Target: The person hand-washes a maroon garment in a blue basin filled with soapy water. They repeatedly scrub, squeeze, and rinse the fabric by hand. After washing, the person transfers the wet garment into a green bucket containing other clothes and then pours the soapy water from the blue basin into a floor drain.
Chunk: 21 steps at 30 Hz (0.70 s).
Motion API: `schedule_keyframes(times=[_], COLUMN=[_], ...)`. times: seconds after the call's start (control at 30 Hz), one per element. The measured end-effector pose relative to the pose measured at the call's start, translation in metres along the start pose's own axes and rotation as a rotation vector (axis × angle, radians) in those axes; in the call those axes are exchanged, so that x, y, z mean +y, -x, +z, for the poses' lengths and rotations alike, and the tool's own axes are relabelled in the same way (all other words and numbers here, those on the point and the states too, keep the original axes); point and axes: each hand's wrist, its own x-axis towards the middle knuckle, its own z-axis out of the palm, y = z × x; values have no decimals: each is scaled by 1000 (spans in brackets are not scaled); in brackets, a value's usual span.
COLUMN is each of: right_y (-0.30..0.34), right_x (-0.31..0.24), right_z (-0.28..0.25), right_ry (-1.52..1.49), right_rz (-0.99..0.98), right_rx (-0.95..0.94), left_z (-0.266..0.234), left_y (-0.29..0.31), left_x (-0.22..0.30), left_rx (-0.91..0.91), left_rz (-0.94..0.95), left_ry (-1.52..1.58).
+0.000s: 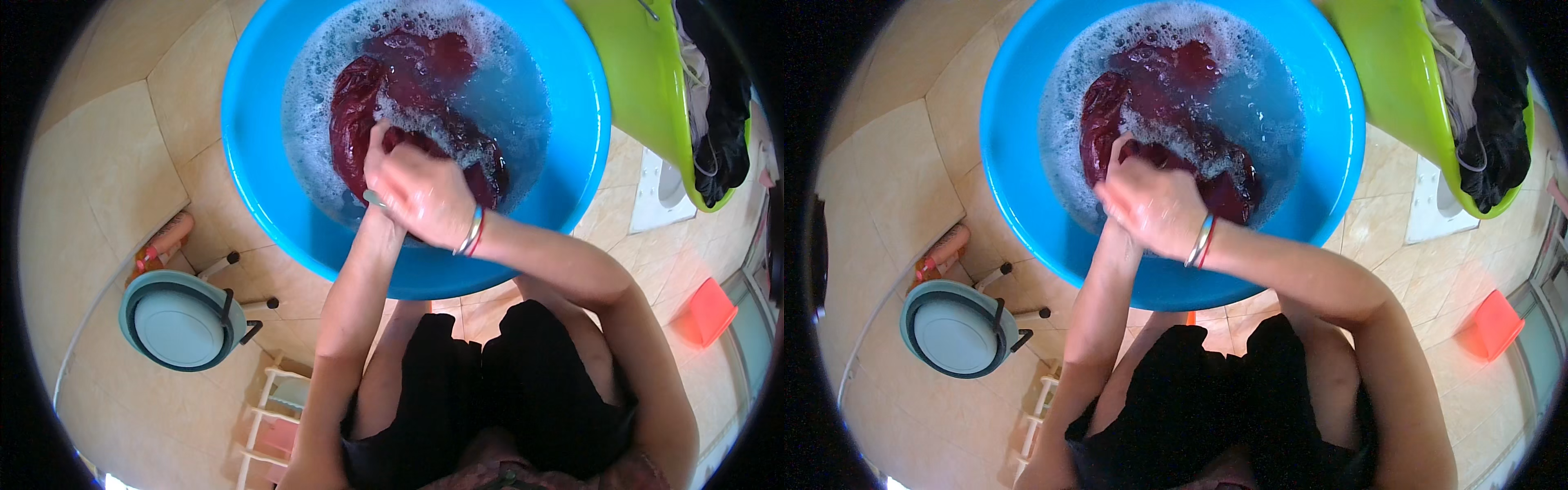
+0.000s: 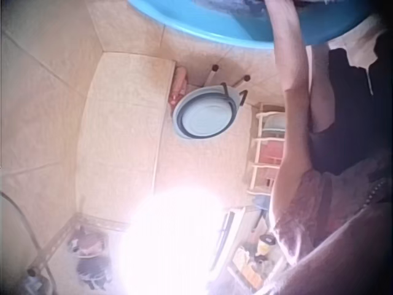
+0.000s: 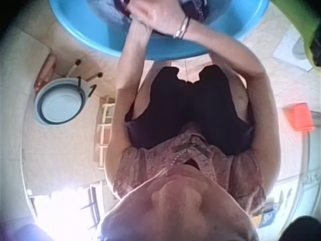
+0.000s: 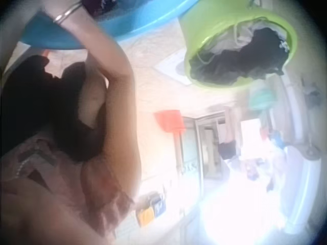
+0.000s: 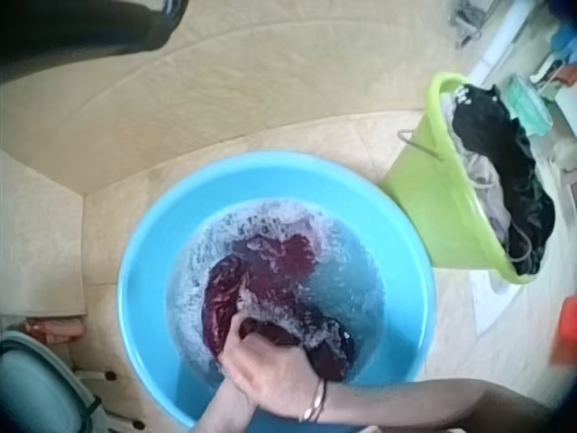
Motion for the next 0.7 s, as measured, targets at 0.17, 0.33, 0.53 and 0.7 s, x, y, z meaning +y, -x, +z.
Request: schedule_keyframes(times=[0.17, 0.33, 0.53, 0.7], right_y=[-20, -30, -6, -15], right_x=[53, 119, 133, 143], right_z=[8, -15, -1, 4], right_ry=[161, 345, 353, 343], right_rz=[89, 486, 223, 578], right_rx=[-79, -11, -40, -240], left_z=[0, 29, -26, -22], left_y=[-5, -1, -31, -34], left_x=[-7, -3, 1, -5], left_rx=[208, 182, 22, 121], left_rz=[-71, -68, 100, 110], left_ry=[36, -38, -1, -18])
